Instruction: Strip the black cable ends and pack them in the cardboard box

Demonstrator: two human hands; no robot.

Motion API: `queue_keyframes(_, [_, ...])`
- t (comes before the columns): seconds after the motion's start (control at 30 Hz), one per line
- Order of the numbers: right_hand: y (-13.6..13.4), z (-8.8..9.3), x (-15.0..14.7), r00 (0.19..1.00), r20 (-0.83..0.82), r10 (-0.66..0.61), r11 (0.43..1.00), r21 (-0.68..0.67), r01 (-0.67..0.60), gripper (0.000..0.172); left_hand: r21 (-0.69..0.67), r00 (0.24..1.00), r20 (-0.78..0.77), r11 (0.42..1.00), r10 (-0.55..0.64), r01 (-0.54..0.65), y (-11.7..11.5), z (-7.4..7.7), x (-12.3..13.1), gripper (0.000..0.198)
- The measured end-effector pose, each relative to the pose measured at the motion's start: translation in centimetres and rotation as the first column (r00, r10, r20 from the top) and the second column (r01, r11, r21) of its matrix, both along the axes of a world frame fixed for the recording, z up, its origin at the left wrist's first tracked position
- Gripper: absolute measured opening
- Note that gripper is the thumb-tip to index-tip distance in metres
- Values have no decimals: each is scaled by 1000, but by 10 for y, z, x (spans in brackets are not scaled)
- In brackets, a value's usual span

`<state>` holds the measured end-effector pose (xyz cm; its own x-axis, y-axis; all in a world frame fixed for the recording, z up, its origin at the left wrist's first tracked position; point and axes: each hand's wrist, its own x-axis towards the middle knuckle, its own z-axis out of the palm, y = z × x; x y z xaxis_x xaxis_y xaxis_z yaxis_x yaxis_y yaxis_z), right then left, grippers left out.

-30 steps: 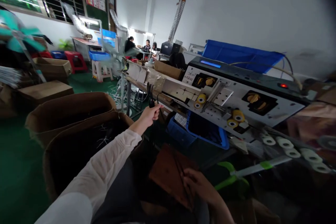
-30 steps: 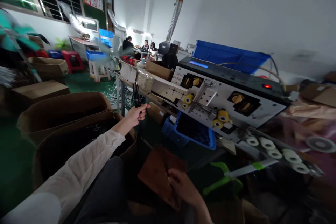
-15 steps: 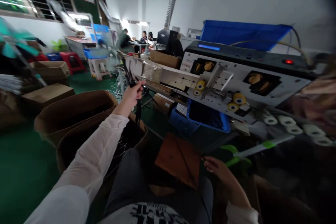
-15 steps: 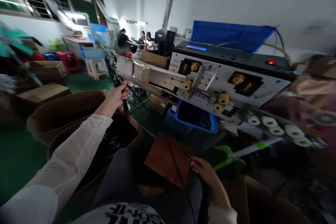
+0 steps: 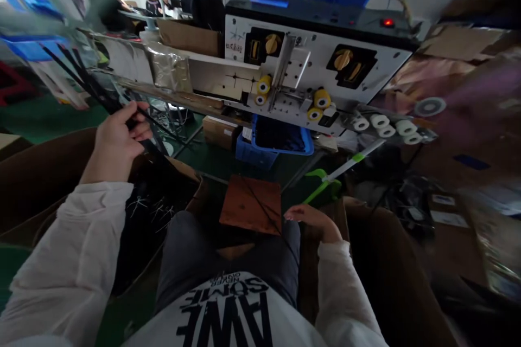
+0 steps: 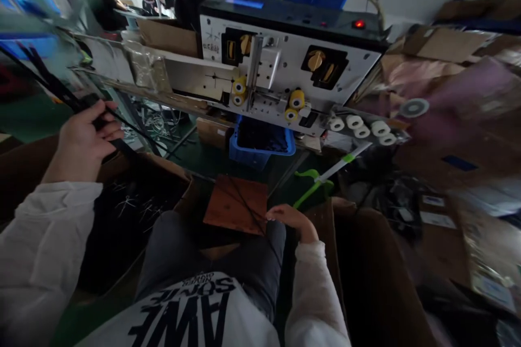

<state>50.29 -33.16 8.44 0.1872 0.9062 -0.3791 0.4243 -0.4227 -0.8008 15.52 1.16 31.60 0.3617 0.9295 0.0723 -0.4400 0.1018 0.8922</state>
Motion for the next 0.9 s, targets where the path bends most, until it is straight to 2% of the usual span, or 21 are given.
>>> queue_keyframes(0.07, [12,-14,-10,984,176,-32,999,-32,38,26,0,997,-26,998,-67,67,-8,-3,2,28])
queue_keyframes(0.13, [36,-28,-26,935,329,-131,991,6,137,23,25,993,-64,994,-102,104,-17,-9,6,19])
queue_keyframes(0.23, [82,-48,-56,863,447,-237,968,35,248,29,73,977,-159,985,-144,157,-29,-19,15,9])
queue_keyframes(0.33, [118,-61,-78,793,537,-287,947,33,320,29,94,957,-238,976,-168,195,-36,-26,21,13])
queue_keyframes(0.43, [134,-67,-87,774,571,-274,944,7,329,25,92,951,-259,975,-172,202,-40,-29,19,18])
queue_keyframes(0.57, [138,-66,-87,791,571,-221,955,-37,293,22,82,947,-261,973,-187,215,-43,-31,14,27])
queue_keyframes(0.7, [142,-50,-88,826,533,-184,976,3,216,25,78,939,-262,965,-222,249,-45,-35,13,32])
queue_keyframes(0.77, [147,-29,-93,843,495,-212,976,145,161,29,82,934,-267,960,-236,266,-49,-36,15,33])
queue_keyframes(0.8, [150,-14,-96,859,448,-249,954,269,136,29,85,933,-268,958,-241,272,-51,-35,15,32])
queue_keyframes(0.83, [152,3,-101,883,370,-287,906,405,124,28,88,931,-270,957,-244,276,-54,-34,16,32])
queue_keyframes(0.9, [155,43,-115,943,135,-303,766,623,158,25,104,932,-271,955,-242,278,-61,-31,18,32])
